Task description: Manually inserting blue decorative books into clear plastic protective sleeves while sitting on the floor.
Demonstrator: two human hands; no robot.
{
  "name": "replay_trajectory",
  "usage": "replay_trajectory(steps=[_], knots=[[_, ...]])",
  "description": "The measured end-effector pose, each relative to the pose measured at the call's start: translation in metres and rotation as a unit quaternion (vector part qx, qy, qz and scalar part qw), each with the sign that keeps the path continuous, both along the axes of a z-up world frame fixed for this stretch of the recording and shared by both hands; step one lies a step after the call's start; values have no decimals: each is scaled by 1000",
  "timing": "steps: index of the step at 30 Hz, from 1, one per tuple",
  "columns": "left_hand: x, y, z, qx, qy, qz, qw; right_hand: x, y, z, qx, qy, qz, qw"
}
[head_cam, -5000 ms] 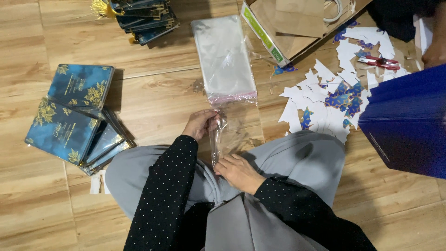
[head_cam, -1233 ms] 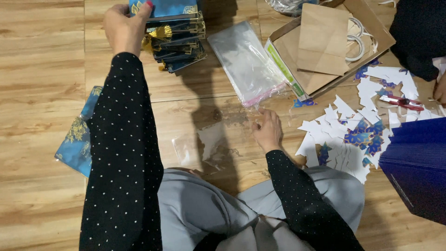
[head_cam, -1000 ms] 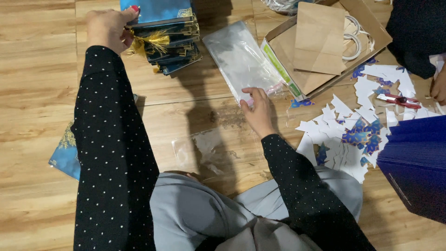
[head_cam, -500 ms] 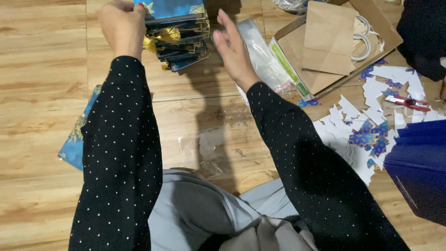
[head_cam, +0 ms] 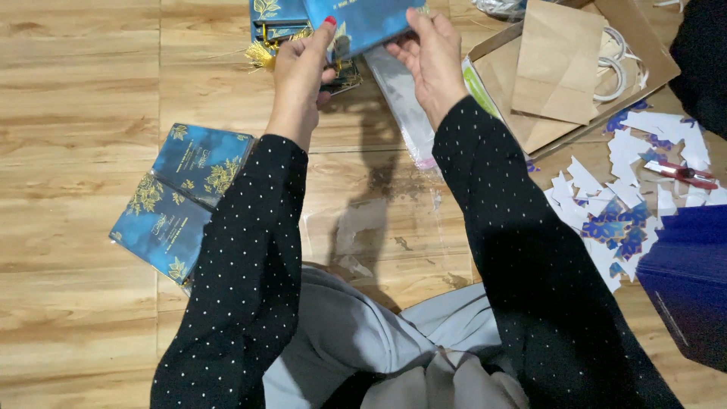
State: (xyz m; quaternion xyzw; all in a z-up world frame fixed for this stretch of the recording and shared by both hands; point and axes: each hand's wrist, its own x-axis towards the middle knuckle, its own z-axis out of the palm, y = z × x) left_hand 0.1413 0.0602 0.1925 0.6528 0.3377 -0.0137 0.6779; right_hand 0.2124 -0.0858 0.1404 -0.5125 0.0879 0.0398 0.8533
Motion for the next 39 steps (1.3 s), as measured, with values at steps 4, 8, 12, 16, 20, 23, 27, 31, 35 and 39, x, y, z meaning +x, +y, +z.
replay_trajectory(steps=[4, 8, 12, 16, 20, 23, 27, 31, 35, 39], knots=[[-21, -6, -25, -130, -64, -9, 989, -65, -37, -5, -18, -53, 68, 996], [-59, -30, -71, -104, -210, -46, 971, -118, -75, -37, -84, -8, 153, 985], [-113, -68, -95, 148, -274, -95, 945, -165, -104, -38, -115, 104, 251, 955], [-154, -95, -161, 456, -367, -268, 765, -188, -139, -56, 108, 156, 260, 947], [-188, -122, -175, 534, -351, -344, 688, -206, -174, -110, -40, 172, 215, 961], [-195, -121, -149, 468, -305, -439, 704, -223, -197, -130, -55, 157, 180, 970], [-186, -115, -138, 375, -319, -304, 815, -237, -212, -107, -59, 106, 105, 987], [-176, -127, -148, 226, -153, -260, 926, -232, -230, -131, -35, 101, 74, 992], [-169, -141, -158, -162, -132, -194, 958, -236, -219, -122, 18, 133, 36, 990], [-172, -149, -165, -276, -102, -170, 941, -248, -203, -84, 91, 233, 36, 967]])
